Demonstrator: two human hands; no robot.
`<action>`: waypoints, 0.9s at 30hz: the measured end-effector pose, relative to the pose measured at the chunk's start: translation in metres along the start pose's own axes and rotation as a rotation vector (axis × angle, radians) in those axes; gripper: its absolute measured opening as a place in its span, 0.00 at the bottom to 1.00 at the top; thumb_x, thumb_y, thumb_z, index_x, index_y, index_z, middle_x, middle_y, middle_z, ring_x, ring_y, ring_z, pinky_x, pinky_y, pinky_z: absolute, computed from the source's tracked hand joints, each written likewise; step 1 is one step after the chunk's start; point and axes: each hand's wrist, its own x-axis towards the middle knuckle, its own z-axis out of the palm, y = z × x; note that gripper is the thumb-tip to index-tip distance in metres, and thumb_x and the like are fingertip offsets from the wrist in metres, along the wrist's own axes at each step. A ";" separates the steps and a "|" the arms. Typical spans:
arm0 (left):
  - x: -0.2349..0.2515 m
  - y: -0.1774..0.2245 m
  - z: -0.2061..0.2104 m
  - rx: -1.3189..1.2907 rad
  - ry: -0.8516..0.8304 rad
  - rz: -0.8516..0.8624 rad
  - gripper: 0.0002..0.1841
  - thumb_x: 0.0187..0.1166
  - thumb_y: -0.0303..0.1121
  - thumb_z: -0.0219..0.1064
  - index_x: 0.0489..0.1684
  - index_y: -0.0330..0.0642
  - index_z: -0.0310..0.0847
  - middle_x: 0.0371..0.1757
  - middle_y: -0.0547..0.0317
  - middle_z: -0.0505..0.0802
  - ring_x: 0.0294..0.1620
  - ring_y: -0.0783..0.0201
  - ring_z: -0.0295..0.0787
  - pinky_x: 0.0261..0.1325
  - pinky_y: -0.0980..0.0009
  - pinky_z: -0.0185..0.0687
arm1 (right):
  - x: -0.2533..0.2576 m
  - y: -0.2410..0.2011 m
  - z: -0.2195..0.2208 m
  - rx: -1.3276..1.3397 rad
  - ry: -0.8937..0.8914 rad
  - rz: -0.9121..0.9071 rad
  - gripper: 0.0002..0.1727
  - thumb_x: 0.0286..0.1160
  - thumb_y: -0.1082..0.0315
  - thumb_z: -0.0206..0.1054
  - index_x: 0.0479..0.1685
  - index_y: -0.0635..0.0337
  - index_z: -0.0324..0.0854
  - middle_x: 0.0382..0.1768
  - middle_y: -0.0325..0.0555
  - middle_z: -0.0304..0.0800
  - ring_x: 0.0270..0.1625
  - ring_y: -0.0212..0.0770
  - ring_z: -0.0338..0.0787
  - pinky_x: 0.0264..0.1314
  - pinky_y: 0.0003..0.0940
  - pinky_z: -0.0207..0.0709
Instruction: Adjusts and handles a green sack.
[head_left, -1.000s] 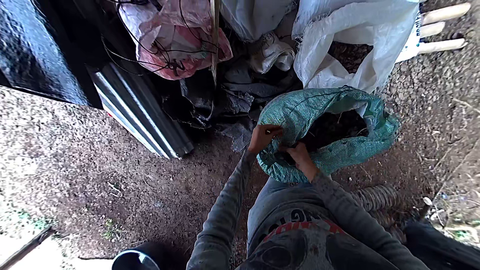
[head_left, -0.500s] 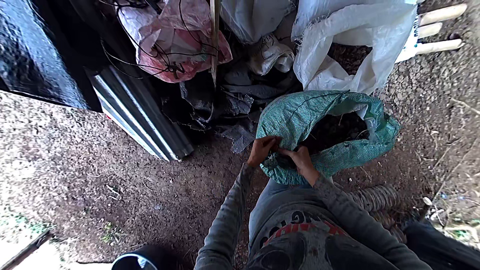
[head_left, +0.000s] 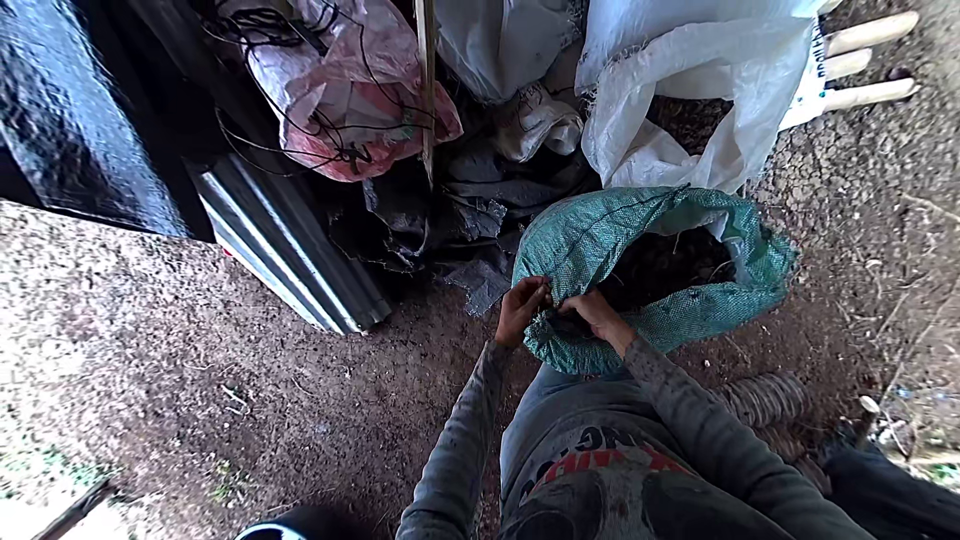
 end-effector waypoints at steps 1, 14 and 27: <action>0.000 -0.001 0.001 -0.008 0.018 0.008 0.11 0.87 0.28 0.61 0.61 0.37 0.81 0.42 0.61 0.93 0.38 0.71 0.90 0.48 0.71 0.89 | 0.000 0.002 0.000 0.032 0.011 0.003 0.32 0.57 0.89 0.72 0.67 0.64 0.76 0.54 0.52 0.87 0.53 0.41 0.88 0.54 0.38 0.84; -0.005 -0.004 0.005 -0.121 0.128 0.019 0.06 0.80 0.24 0.67 0.46 0.40 0.91 0.39 0.62 0.95 0.38 0.71 0.90 0.47 0.71 0.88 | -0.011 0.005 -0.015 0.093 -0.151 0.035 0.26 0.62 0.88 0.71 0.64 0.67 0.76 0.50 0.50 0.89 0.49 0.37 0.90 0.55 0.33 0.86; -0.008 0.000 0.007 -0.033 0.115 0.053 0.06 0.77 0.20 0.68 0.45 0.34 0.90 0.40 0.58 0.97 0.41 0.68 0.94 0.52 0.68 0.91 | -0.012 0.015 -0.002 0.392 -0.005 0.043 0.12 0.82 0.69 0.68 0.57 0.67 0.81 0.44 0.48 0.91 0.39 0.36 0.90 0.45 0.30 0.87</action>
